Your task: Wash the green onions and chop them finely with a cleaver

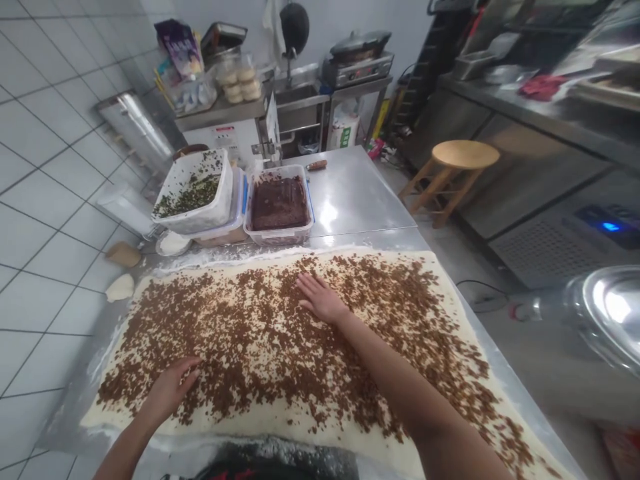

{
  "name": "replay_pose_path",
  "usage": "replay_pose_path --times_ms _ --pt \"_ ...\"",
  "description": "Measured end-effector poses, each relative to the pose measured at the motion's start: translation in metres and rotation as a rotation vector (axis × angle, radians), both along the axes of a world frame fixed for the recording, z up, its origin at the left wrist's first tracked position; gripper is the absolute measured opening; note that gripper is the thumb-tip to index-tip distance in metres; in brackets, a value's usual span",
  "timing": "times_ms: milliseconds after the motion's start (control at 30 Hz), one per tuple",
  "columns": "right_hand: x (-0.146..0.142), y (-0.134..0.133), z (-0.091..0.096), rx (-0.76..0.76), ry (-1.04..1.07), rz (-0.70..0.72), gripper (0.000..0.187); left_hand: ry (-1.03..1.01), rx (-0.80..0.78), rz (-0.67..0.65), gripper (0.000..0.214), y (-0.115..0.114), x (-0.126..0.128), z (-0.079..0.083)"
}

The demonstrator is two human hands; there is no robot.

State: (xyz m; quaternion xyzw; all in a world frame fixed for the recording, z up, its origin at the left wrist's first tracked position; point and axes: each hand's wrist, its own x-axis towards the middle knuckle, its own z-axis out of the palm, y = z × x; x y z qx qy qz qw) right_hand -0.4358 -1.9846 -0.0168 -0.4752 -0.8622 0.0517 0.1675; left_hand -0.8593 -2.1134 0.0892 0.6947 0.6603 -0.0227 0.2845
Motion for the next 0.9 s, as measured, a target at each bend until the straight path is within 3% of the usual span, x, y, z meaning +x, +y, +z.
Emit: replay_pose_path --times_ms 100,200,267,367,500,600,800,900 --pt "0.016 0.019 -0.008 0.011 0.000 -0.143 0.061 -0.009 -0.017 0.016 0.042 0.000 -0.006 -0.003" --pt "-0.005 0.024 -0.016 0.019 0.011 -0.253 0.066 -0.020 0.011 0.021 0.041 -0.001 -0.009 -0.005" --pt "-0.041 0.024 -0.018 0.008 0.026 -0.289 0.070 -0.036 0.024 0.014 0.040 -0.003 -0.009 -0.004" --pt "-0.120 0.016 -0.016 -0.033 0.018 -0.255 0.072 -0.053 0.029 -0.006 0.039 -0.005 -0.010 0.000" --pt "-0.223 -0.003 -0.010 -0.056 -0.022 -0.009 0.073 -0.059 0.066 -0.029 0.039 -0.008 -0.026 0.003" --pt "-0.256 -0.004 -0.011 -0.004 0.013 0.142 0.071 -0.068 0.075 -0.035 0.039 -0.008 -0.052 0.000" --pt "-0.248 0.042 -0.009 -0.083 0.095 -0.347 0.072 -0.058 0.071 -0.028 0.039 -0.009 -0.111 -0.008" --pt "-0.285 0.042 -0.002 -0.138 0.071 -0.328 0.075 -0.059 0.051 -0.026 0.037 -0.008 -0.134 -0.011"
